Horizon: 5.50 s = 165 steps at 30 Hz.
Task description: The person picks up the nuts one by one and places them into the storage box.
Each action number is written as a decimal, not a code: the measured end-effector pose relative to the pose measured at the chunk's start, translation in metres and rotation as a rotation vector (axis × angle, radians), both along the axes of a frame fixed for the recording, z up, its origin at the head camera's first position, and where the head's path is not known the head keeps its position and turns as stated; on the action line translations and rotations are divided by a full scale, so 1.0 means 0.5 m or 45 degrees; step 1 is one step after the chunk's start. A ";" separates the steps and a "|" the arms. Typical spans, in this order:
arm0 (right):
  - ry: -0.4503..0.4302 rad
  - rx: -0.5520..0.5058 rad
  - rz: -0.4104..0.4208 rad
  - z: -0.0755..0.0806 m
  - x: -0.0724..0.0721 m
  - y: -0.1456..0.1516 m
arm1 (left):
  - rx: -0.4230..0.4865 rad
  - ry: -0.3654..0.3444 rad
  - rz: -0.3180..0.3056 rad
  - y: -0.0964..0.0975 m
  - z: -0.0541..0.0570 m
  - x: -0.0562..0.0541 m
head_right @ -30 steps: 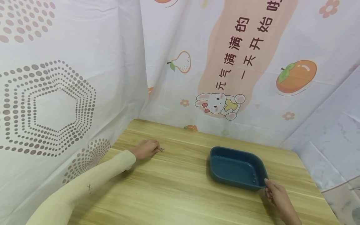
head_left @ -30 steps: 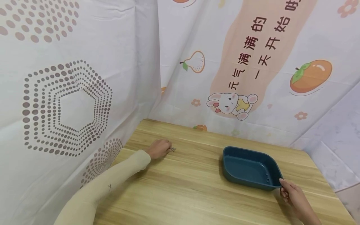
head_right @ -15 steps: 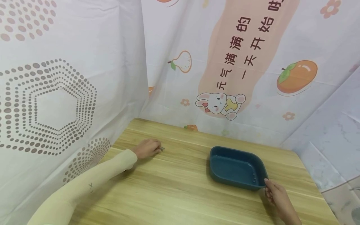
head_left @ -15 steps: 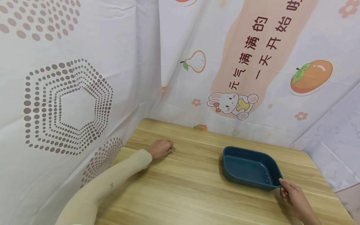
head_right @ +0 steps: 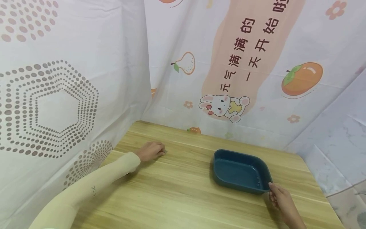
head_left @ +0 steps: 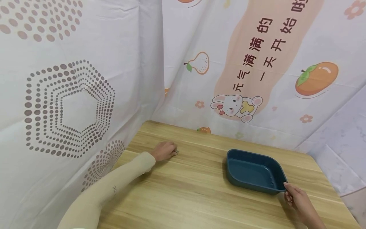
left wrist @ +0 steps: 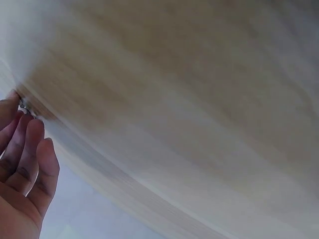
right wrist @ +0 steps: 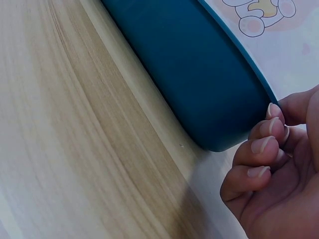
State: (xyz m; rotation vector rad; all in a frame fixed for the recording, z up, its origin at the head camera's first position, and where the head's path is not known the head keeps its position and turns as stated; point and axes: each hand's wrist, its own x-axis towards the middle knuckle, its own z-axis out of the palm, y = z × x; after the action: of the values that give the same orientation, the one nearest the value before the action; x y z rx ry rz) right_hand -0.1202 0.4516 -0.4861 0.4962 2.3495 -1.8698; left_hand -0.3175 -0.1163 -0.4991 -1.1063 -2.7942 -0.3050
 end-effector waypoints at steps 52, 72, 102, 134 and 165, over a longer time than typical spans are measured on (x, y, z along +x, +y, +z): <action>0.007 -0.003 0.009 -0.003 0.005 0.002 | -0.181 -0.008 -0.008 0.012 0.010 0.001; 0.012 -0.015 0.010 0.002 0.000 0.002 | -0.251 -0.060 -0.012 0.018 0.034 0.008; -0.007 0.003 0.011 0.003 0.003 0.000 | 0.031 -0.025 -0.103 0.018 0.050 -0.004; -0.033 0.007 0.015 0.001 0.000 0.004 | 0.085 0.103 -0.173 0.046 0.066 -0.012; -0.029 0.026 0.041 -0.001 0.001 0.009 | 0.095 0.169 -0.266 0.119 0.088 -0.007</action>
State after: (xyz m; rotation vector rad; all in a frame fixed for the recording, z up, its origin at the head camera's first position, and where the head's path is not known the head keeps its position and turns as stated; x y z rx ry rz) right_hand -0.1199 0.4560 -0.4865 0.4755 2.3505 -1.8182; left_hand -0.3210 -0.0566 -0.4551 -1.3499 -2.5356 -0.3397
